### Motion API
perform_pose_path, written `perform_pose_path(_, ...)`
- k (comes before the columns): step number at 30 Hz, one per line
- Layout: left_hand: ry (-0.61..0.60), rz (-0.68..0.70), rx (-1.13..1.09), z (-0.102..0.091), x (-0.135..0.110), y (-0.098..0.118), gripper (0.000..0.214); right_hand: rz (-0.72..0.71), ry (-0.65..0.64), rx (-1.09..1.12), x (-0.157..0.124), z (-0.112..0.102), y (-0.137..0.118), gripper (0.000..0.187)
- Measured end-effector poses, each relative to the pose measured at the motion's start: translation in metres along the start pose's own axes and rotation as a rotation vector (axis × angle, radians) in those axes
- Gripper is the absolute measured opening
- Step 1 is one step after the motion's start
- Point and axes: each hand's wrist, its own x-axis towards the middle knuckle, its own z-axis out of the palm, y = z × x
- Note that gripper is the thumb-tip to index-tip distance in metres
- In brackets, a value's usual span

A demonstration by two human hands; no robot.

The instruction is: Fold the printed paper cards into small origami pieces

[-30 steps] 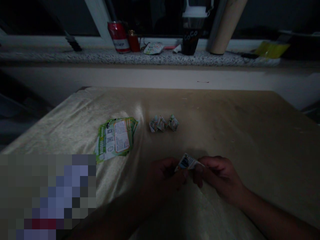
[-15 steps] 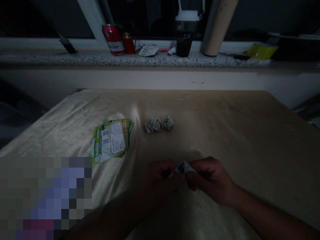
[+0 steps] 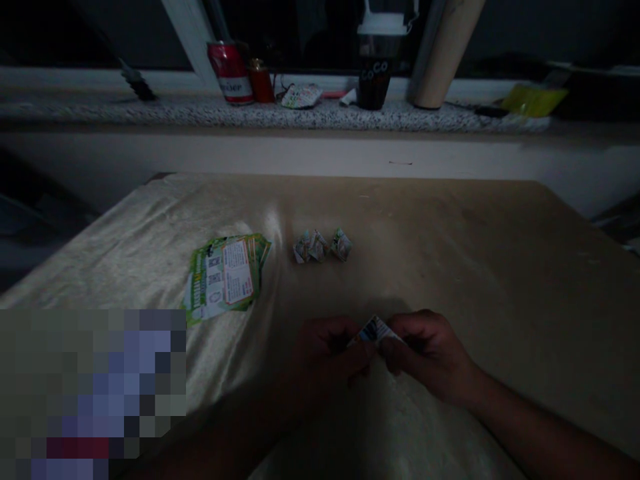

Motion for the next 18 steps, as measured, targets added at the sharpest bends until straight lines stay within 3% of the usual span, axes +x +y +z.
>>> perform_pose_path(9,-0.002,-0.006,0.060,-0.0033,0.0016,0.0011,0.031,0.126,0.008,0.105,0.0026,0.0005,0.0012,0.037)
perform_pose_path(18,-0.011,-0.031,0.068,-0.0083,0.0003,-0.0002,0.033,0.070,0.012,0.002,0.0011,-0.0007,0.0023,0.033)
